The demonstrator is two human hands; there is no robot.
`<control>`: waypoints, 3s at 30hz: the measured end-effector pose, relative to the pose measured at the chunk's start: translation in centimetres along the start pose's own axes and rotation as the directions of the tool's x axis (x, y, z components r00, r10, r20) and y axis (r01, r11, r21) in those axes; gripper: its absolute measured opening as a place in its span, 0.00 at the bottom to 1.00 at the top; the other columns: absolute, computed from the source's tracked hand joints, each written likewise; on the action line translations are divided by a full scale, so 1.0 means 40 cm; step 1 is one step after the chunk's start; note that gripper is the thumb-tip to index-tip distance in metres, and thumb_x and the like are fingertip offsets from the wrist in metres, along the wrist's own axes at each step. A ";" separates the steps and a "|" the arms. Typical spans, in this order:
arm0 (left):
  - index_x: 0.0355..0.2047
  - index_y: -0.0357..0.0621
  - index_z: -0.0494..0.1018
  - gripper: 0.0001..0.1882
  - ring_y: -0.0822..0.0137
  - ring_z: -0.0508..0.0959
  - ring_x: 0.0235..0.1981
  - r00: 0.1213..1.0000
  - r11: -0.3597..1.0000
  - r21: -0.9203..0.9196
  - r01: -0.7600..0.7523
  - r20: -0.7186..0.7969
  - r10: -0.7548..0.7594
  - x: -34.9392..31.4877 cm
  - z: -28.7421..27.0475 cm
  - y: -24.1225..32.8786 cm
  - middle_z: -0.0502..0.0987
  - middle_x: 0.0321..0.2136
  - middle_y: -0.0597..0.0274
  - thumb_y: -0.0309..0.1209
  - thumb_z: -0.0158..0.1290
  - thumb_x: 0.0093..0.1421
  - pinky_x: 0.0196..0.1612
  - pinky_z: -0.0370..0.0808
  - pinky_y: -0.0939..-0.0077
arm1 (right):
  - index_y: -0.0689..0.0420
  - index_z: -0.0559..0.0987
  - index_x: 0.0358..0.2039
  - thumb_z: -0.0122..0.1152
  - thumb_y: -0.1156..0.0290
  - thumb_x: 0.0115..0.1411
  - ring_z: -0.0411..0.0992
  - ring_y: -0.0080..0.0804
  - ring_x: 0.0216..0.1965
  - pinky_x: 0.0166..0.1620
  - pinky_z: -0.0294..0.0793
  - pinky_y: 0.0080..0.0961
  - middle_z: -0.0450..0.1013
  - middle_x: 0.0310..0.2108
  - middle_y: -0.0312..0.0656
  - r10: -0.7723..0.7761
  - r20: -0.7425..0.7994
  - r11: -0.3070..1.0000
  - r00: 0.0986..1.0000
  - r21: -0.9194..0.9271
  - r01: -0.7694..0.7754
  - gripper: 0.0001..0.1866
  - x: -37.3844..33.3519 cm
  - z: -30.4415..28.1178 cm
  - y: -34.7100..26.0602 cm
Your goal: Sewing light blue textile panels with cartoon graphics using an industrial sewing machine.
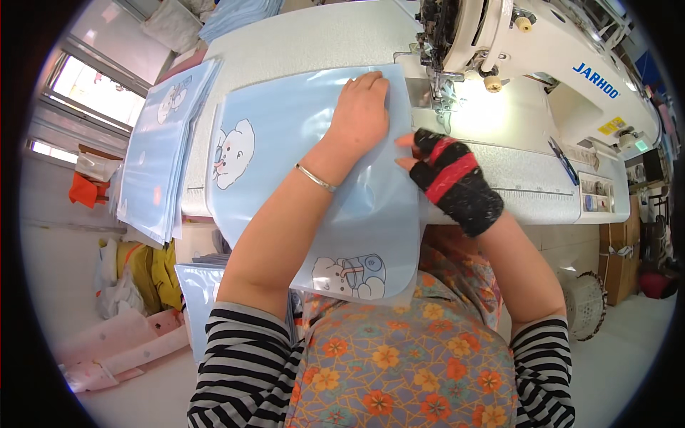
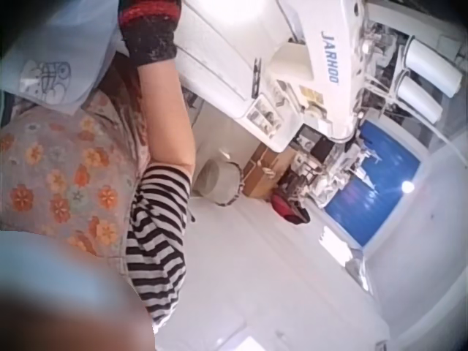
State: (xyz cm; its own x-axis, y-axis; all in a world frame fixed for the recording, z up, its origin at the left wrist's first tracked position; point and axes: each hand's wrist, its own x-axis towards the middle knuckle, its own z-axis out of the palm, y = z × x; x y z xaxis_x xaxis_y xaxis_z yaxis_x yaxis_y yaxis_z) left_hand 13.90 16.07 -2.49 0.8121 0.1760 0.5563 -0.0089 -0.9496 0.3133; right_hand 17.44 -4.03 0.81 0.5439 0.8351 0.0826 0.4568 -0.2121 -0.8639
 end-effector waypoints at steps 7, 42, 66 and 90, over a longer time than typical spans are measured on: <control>0.46 0.36 0.71 0.15 0.45 0.71 0.54 0.996 0.992 0.119 -0.050 0.079 0.041 0.016 -0.014 0.009 0.72 0.51 0.44 0.27 0.50 0.58 0.57 0.67 0.56 | 0.58 0.81 0.35 0.59 0.75 0.57 0.76 0.48 0.36 0.41 0.74 0.34 0.77 0.32 0.49 -0.153 -0.066 0.959 0.986 -0.253 0.132 0.07 0.012 0.013 0.004; 0.47 0.37 0.74 0.26 0.59 0.71 0.47 0.990 0.969 0.204 -0.135 0.073 0.123 -0.018 0.002 0.199 0.74 0.52 0.55 0.40 0.55 0.50 0.44 0.69 0.56 | 0.57 0.75 0.46 0.64 0.79 0.51 0.73 0.40 0.41 0.46 0.73 0.36 0.73 0.43 0.46 0.005 -0.203 0.995 0.979 0.095 0.015 0.19 -0.346 0.007 0.081; 0.51 0.36 0.69 0.26 0.51 0.68 0.58 0.961 0.973 0.111 -0.201 0.214 0.174 -0.078 -0.047 0.208 0.69 0.56 0.47 0.36 0.55 0.54 0.59 0.63 0.41 | 0.63 0.74 0.50 0.65 0.69 0.57 0.71 0.25 0.45 0.49 0.72 0.28 0.75 0.43 0.38 0.239 0.250 0.580 0.938 0.739 -0.344 0.22 -0.348 0.079 0.080; 0.58 0.35 0.65 0.30 0.50 0.63 0.63 0.822 0.991 0.005 -0.134 0.558 0.108 -0.310 -0.265 0.306 0.64 0.60 0.46 0.32 0.54 0.55 0.62 0.61 0.47 | 0.56 0.76 0.48 0.59 0.58 0.61 0.75 0.22 0.27 0.27 0.72 0.15 0.77 0.32 0.36 0.472 0.396 0.433 0.788 0.674 -0.598 0.18 -0.299 0.018 0.029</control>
State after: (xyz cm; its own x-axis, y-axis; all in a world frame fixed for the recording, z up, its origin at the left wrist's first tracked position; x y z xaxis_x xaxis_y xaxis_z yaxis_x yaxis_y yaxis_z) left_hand -2.46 5.03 2.62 0.9928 -0.1031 0.0617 -0.1147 -0.9660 0.2316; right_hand 10.96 -13.89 -1.54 0.3655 0.7589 -0.5389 -0.6020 -0.2489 -0.7587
